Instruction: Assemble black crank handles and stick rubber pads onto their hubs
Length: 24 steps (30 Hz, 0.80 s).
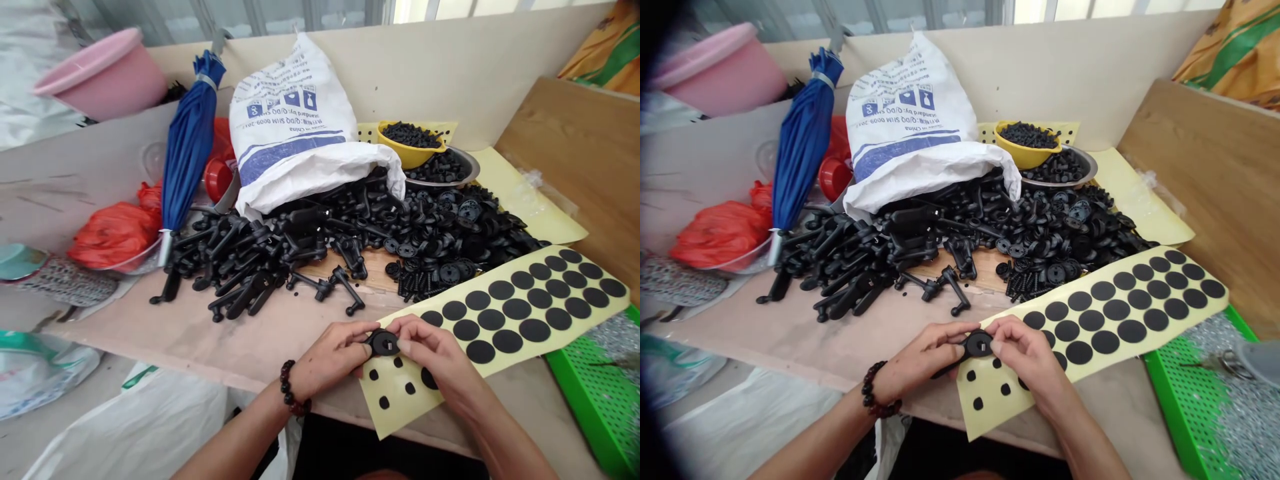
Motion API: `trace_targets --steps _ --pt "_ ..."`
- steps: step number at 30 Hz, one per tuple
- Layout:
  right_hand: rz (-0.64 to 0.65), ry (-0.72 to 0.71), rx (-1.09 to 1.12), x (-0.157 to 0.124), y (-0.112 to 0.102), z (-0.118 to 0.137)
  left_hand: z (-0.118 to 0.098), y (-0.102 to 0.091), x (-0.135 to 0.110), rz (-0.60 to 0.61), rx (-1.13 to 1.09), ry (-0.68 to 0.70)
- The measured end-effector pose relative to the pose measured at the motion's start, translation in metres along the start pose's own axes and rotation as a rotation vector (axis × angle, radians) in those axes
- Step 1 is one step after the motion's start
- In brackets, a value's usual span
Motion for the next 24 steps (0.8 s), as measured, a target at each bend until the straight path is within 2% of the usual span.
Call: trace_targets --steps 8,16,20,24 --pt "0.000 -0.024 -0.023 0.002 0.000 0.003 -0.001 -0.001 0.000 -0.003 0.015 0.008" --pt "-0.002 -0.034 -0.067 0.002 -0.001 0.003 0.014 -0.001 0.006 -0.032 0.003 0.017" --pt "0.006 -0.042 -0.079 0.002 0.001 0.006 0.013 0.001 0.007 -0.021 -0.021 0.035" --pt "0.014 -0.087 -0.097 0.003 0.002 0.008 0.006 -0.001 0.005 -0.106 0.003 0.073"
Point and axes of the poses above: each hand's wrist, its own x-axis towards the middle knuckle, its own y-axis out of the palm, z = x × y, the point moved 9 cm from there along x, towards the middle knuckle, and after that the axes turned 14 degrees about -y, right-handed, at the moved point
